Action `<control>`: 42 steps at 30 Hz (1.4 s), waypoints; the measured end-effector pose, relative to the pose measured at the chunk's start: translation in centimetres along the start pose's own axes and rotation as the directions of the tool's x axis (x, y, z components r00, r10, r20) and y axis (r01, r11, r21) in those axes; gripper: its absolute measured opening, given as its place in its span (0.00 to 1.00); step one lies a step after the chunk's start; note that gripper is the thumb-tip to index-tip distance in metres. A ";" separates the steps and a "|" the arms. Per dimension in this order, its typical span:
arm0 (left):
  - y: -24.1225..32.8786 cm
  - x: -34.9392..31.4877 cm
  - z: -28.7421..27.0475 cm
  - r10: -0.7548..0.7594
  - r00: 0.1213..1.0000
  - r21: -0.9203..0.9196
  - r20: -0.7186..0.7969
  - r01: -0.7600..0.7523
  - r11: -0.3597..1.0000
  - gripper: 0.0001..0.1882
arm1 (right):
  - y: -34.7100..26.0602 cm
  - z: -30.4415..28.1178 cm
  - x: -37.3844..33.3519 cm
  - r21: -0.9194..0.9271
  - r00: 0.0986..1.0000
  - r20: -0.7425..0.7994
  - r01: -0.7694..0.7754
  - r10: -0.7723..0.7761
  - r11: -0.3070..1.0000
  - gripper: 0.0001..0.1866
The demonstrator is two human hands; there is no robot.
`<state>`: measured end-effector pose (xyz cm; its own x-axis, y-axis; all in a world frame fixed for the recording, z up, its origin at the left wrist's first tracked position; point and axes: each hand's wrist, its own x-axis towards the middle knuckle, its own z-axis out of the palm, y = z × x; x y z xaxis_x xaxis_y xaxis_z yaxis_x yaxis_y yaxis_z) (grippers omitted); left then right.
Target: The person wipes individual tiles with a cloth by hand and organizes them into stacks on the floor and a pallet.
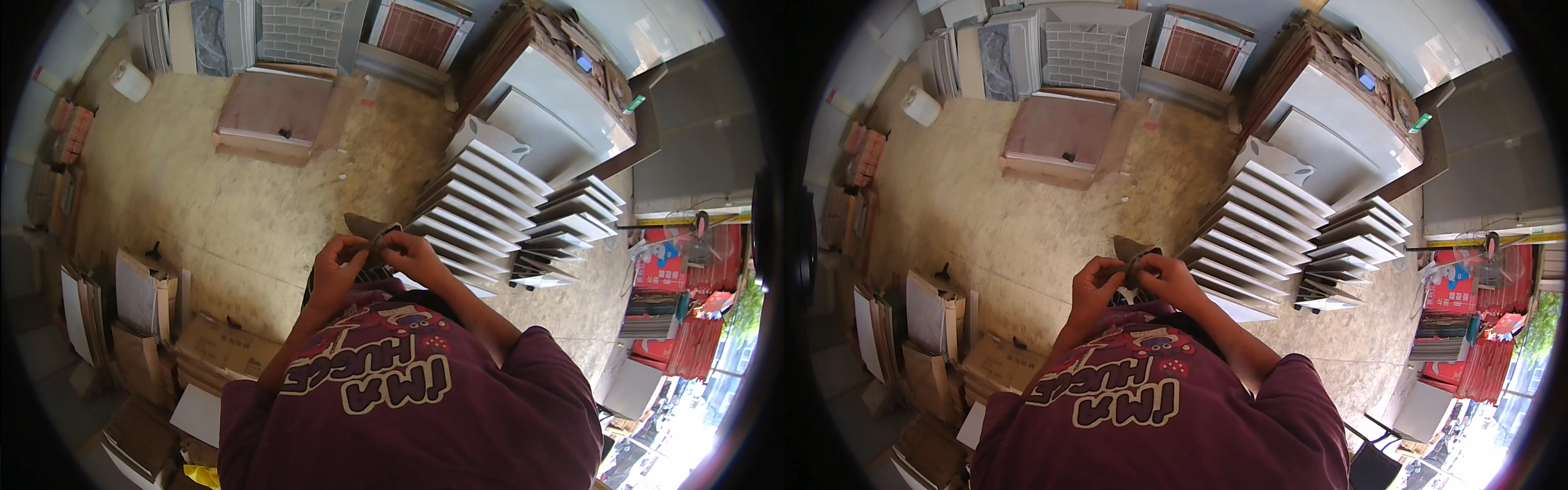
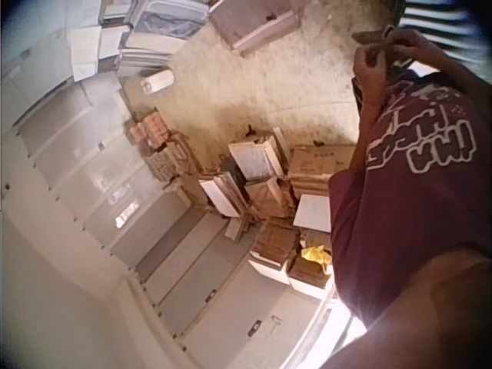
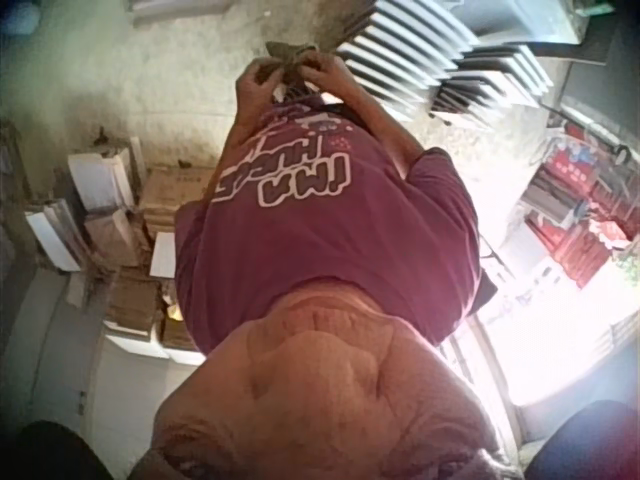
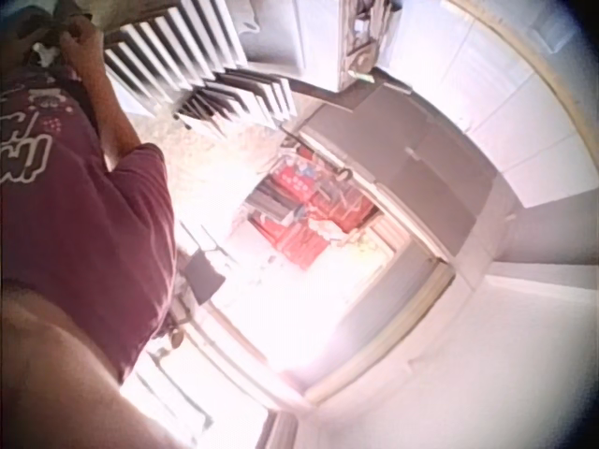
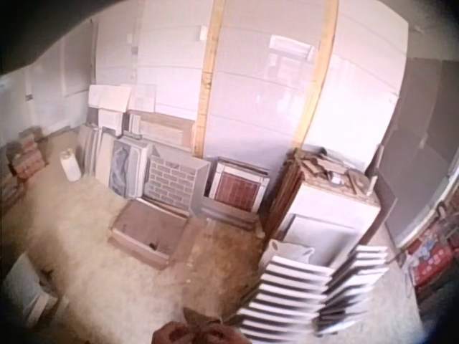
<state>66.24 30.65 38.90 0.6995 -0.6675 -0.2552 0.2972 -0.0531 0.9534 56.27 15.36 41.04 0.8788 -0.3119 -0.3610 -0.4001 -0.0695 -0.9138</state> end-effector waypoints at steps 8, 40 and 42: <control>1.6 9.1 -3.2 0.001 1.000 0.043 -0.010 -0.001 0.999 0.05 | -0.4 -3.9 6.6 -0.009 0.988 -0.151 -0.039 0.037 0.999 0.11; 8.7 40.7 3.2 0.067 0.990 0.336 0.124 -0.106 0.936 0.05 | -2.6 -30.0 24.5 -0.187 0.686 -0.727 -0.149 -0.035 0.971 0.10; 9.1 42.0 3.8 0.056 0.987 0.347 0.148 -0.105 0.932 0.05 | -1.8 -31.3 25.2 -0.146 0.685 -0.728 -0.118 -0.026 0.982 0.09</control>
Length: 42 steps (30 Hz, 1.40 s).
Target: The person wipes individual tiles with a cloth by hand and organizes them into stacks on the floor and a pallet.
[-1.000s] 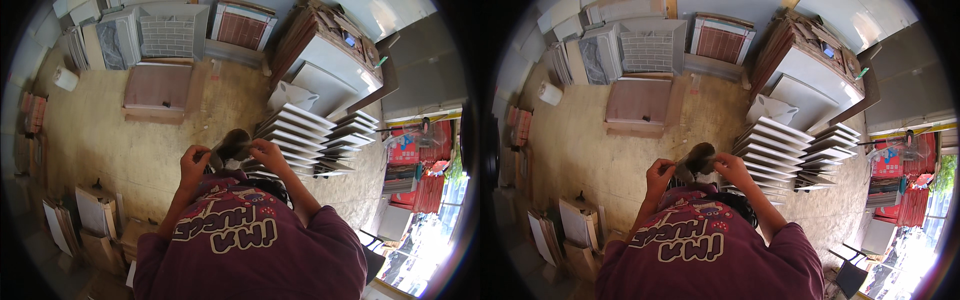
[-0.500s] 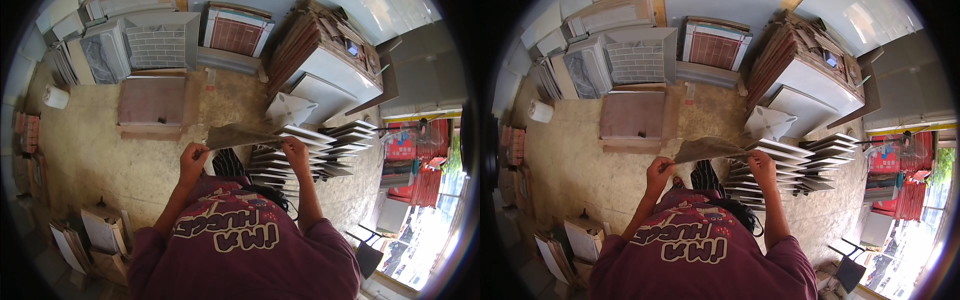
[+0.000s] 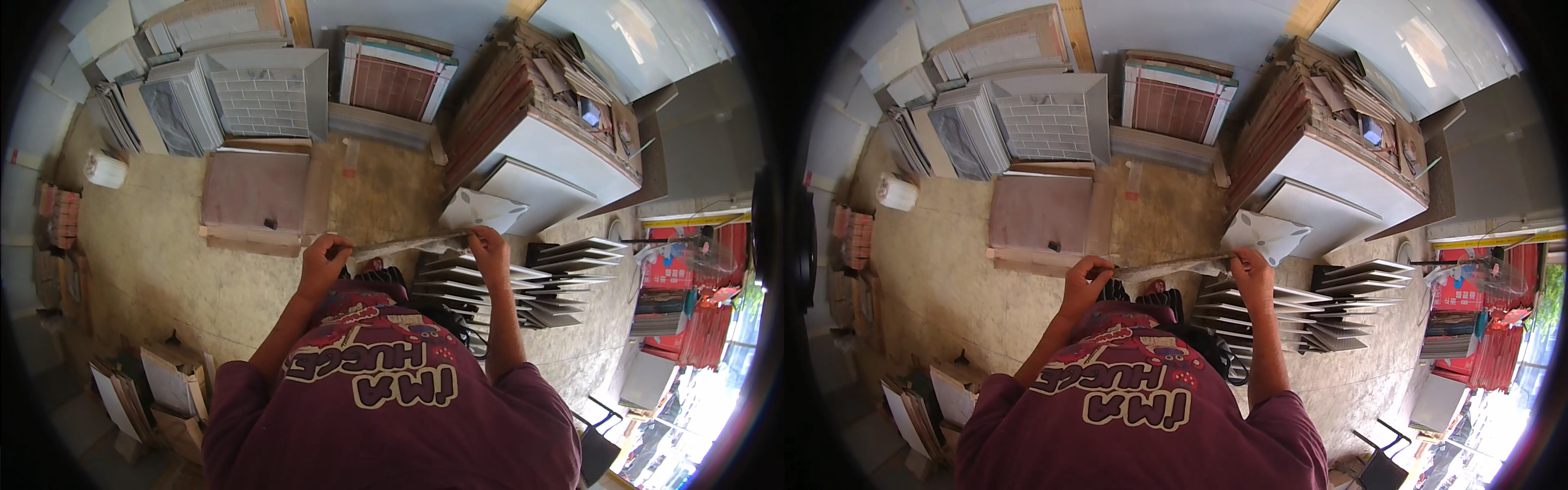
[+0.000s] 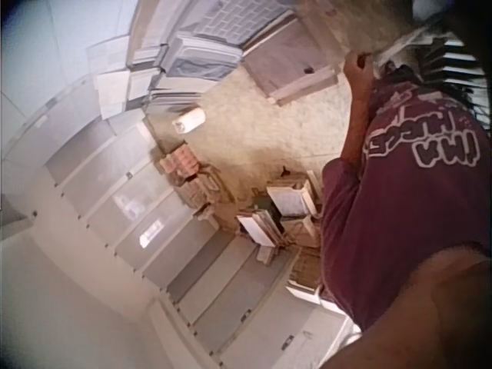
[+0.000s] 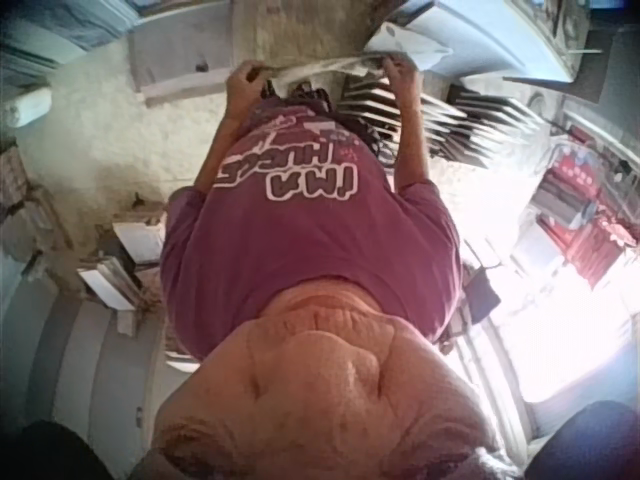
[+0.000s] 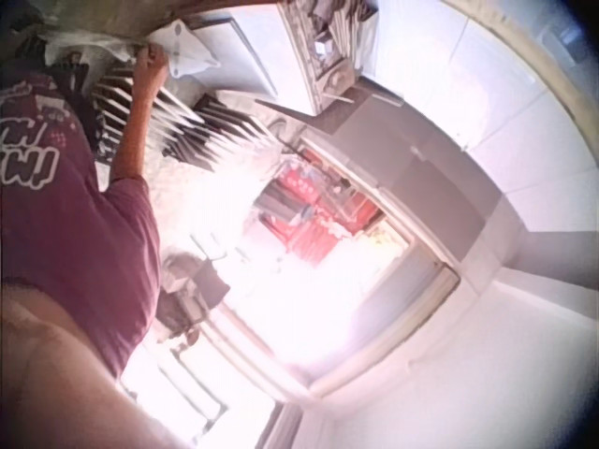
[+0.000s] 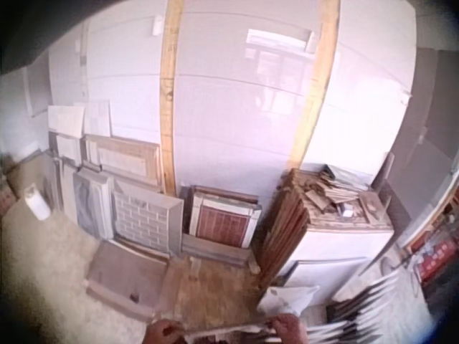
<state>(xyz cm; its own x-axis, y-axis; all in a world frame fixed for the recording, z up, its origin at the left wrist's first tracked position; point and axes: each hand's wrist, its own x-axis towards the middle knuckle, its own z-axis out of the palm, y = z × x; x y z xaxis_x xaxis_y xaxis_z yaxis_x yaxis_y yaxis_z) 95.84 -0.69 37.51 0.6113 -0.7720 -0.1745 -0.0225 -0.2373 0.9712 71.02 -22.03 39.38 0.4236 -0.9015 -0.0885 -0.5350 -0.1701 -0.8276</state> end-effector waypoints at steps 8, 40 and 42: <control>0.9 7.2 0.1 0.017 1.000 0.007 0.000 -0.017 1.000 0.05 | -0.8 0.7 6.3 0.002 1.000 0.028 -0.002 0.001 1.000 0.09; 6.5 51.6 -3.3 0.273 0.930 0.320 -0.246 -0.188 0.929 0.05 | -9.8 8.5 51.4 -0.024 0.958 0.172 0.235 -0.227 0.972 0.10; 8.3 55.8 -3.8 0.298 0.921 0.436 -0.251 -0.168 0.884 0.05 | -11.3 8.9 55.9 -0.067 0.935 0.166 0.328 -0.314 0.942 0.09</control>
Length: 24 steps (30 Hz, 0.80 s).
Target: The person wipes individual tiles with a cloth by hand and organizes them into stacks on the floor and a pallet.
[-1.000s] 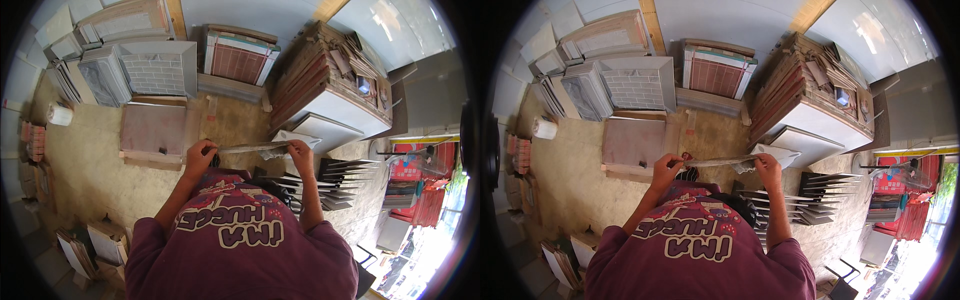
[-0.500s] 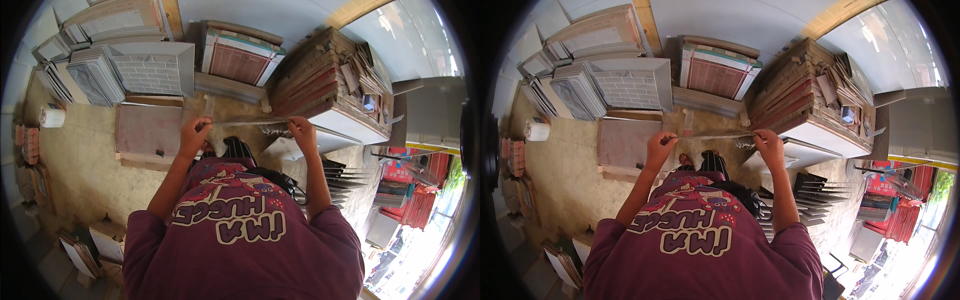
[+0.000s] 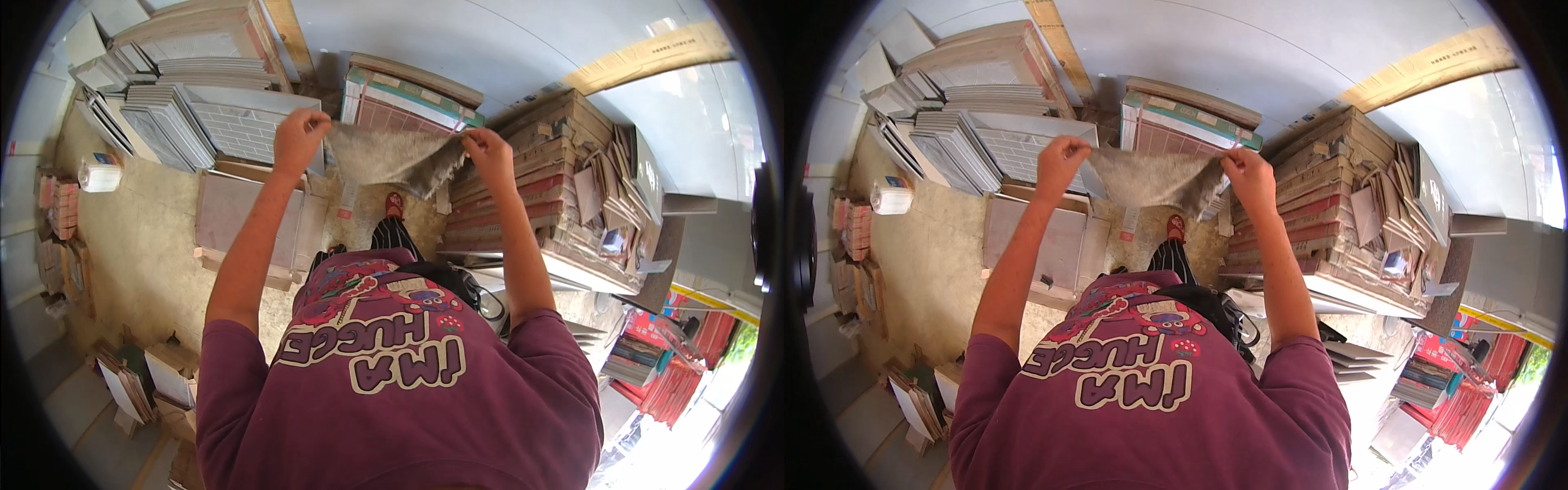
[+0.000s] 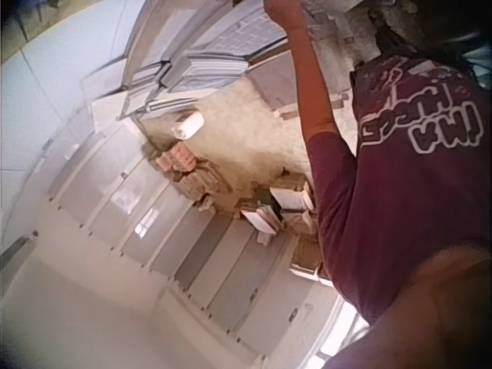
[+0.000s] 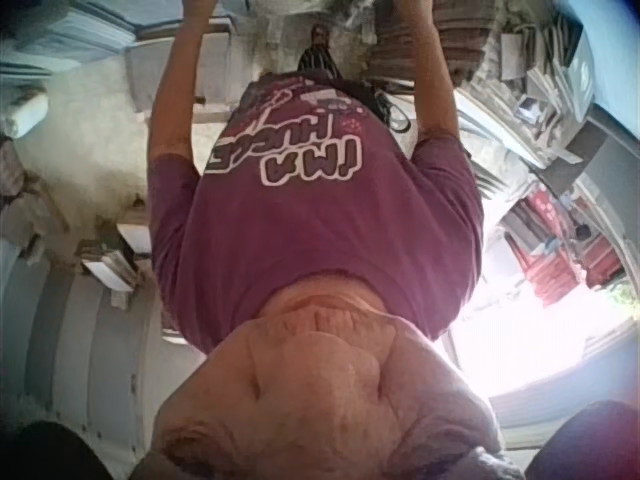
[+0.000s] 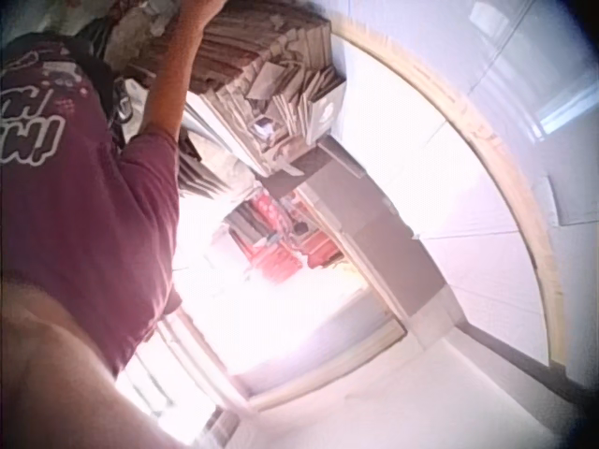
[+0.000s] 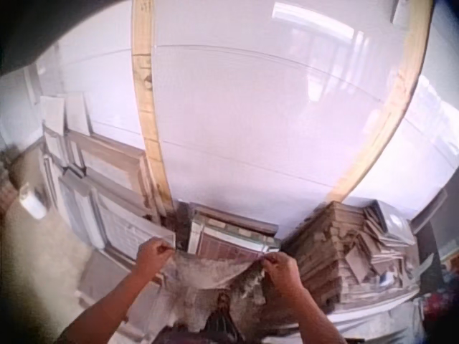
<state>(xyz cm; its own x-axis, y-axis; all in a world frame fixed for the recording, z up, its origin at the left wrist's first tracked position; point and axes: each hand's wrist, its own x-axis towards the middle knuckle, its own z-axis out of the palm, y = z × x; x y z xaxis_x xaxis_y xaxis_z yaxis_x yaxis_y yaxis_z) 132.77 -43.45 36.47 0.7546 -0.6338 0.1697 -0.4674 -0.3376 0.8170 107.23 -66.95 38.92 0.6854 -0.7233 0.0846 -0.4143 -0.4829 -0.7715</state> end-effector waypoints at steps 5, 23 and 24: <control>2.4 8.9 1.2 0.028 0.995 0.018 -0.099 -0.027 0.999 0.05 | -0.7 -0.7 9.6 -0.024 0.998 -0.054 0.040 -0.042 0.999 0.09; -10.2 9.1 23.0 -0.443 0.896 0.032 -0.025 0.443 0.896 0.07 | 15.4 6.1 16.8 -0.123 0.870 0.022 -0.487 0.493 0.864 0.13; -9.8 7.9 24.1 -0.447 0.894 0.023 0.019 0.446 0.894 0.07 | 17.2 5.7 15.4 -0.162 0.886 -0.003 -0.458 0.464 0.874 0.14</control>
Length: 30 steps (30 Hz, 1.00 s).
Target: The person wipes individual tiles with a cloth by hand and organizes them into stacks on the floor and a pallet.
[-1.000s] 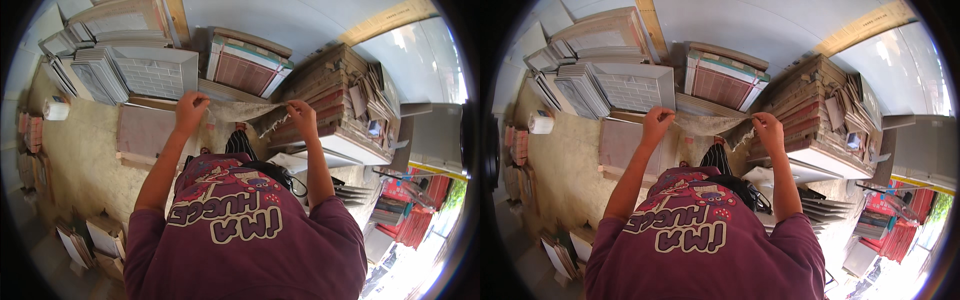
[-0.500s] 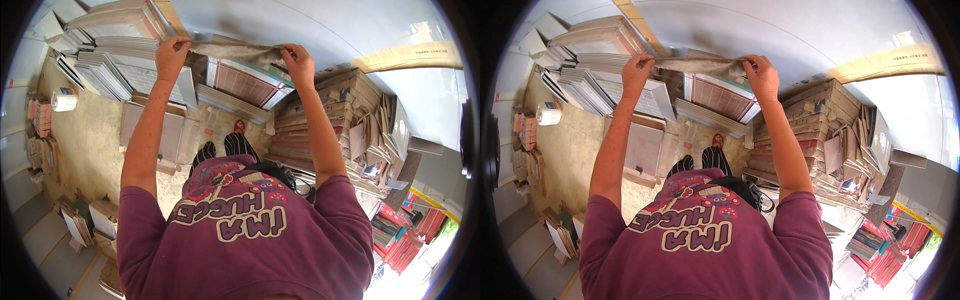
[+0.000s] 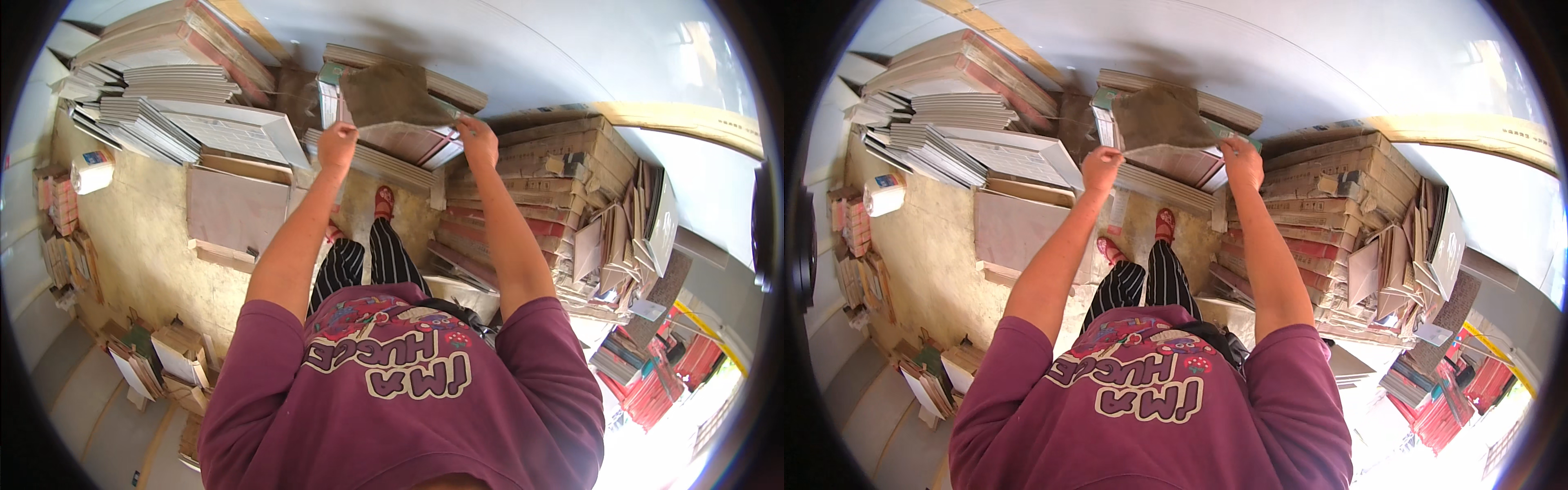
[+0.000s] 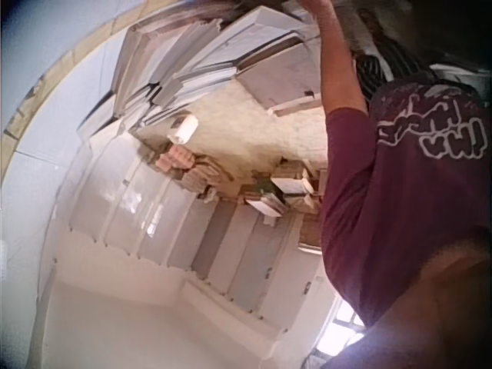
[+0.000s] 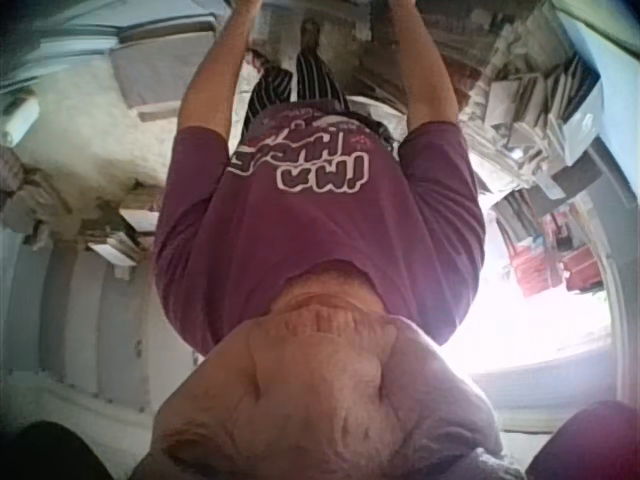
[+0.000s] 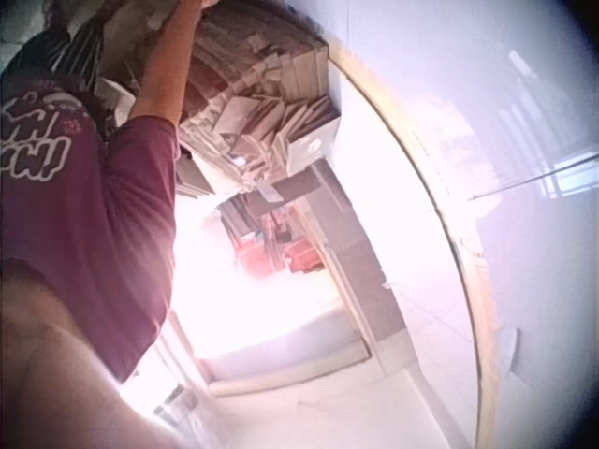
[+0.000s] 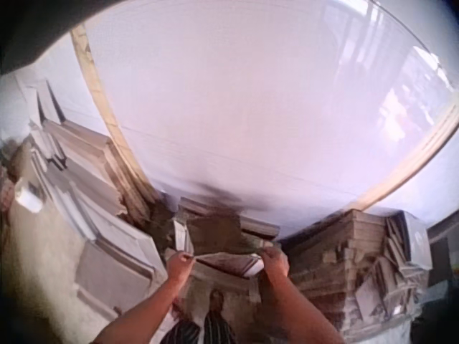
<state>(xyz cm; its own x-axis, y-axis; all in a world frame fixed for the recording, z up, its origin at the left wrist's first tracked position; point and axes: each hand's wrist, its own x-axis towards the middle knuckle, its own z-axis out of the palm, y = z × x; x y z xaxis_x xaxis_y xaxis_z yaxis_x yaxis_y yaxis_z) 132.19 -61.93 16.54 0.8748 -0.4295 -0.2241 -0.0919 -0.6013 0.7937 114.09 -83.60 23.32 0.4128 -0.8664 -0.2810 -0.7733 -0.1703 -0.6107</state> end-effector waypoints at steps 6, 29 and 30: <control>1.2 -6.1 4.6 -0.013 0.974 -0.103 0.226 0.037 0.994 0.07 | 6.9 -5.6 -4.3 0.036 0.984 0.046 -0.175 0.173 0.984 0.13; 11.5 3.8 -9.6 0.132 0.965 -0.531 -0.229 -0.237 0.813 0.06 | -7.2 -2.8 2.8 0.541 0.984 0.020 0.140 -0.179 0.829 0.11; 10.8 4.4 -8.3 0.120 0.975 -0.559 -0.187 -0.206 0.803 0.06 | -6.4 -2.5 3.4 0.536 0.987 0.015 0.127 -0.160 0.835 0.12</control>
<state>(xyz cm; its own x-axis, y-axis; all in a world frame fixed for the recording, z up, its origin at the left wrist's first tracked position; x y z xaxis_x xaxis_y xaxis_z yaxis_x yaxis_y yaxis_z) 138.93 -64.73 28.79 0.9309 -0.3648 -0.0176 0.0120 -0.0175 0.9998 119.21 -86.68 28.13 0.5383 -0.8208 -0.1912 -0.3352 -0.0003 -0.9421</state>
